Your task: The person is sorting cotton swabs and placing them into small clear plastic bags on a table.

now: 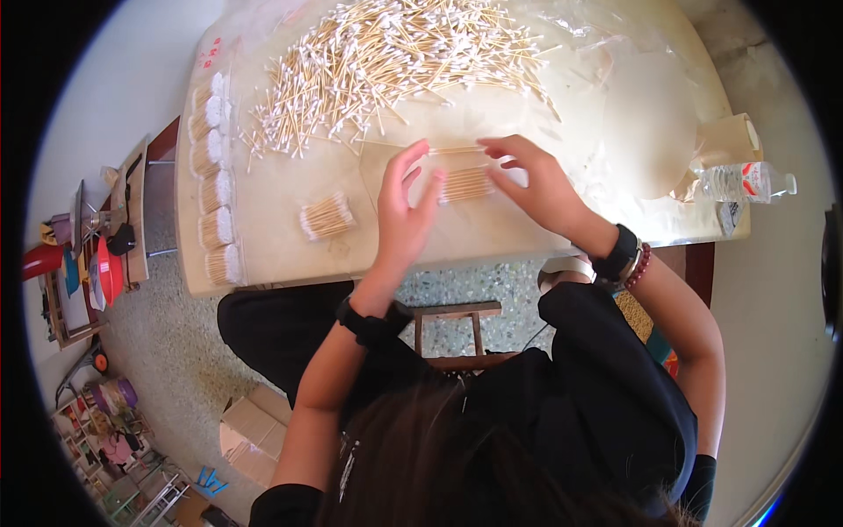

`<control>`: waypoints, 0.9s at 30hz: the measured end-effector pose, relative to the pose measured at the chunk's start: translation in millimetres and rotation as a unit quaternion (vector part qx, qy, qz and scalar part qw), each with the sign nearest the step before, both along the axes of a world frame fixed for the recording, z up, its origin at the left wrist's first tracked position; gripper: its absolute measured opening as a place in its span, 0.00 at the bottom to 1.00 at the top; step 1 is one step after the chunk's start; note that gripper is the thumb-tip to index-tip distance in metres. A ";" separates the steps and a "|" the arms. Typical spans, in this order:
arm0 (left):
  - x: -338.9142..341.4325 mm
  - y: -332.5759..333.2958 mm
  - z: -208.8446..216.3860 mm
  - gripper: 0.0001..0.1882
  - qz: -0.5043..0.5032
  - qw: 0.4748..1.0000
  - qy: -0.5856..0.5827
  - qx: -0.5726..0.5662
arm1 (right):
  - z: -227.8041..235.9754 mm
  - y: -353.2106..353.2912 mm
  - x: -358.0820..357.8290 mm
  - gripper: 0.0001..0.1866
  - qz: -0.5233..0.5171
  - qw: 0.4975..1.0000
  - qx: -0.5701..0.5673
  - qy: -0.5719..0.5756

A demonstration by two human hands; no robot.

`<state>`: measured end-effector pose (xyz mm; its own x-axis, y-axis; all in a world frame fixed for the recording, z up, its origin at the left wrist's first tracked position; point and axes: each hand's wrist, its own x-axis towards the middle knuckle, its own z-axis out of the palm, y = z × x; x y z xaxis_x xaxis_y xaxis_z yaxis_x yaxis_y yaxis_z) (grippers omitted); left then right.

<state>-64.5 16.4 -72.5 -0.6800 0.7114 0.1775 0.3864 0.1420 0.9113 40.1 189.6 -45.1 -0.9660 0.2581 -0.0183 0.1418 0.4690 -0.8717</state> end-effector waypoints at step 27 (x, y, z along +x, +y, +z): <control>35.6 21.4 -14.7 0.15 0.196 0.924 -0.203 0.259 | -39.6 -41.8 8.9 0.27 -0.166 0.967 -0.141 0.136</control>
<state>-28.9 37.8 -87.2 -0.9524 0.2882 0.0997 0.0101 -0.2969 0.9548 49.0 147.8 -84.7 -0.8100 0.5758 0.1110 -0.0096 0.1762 -0.9843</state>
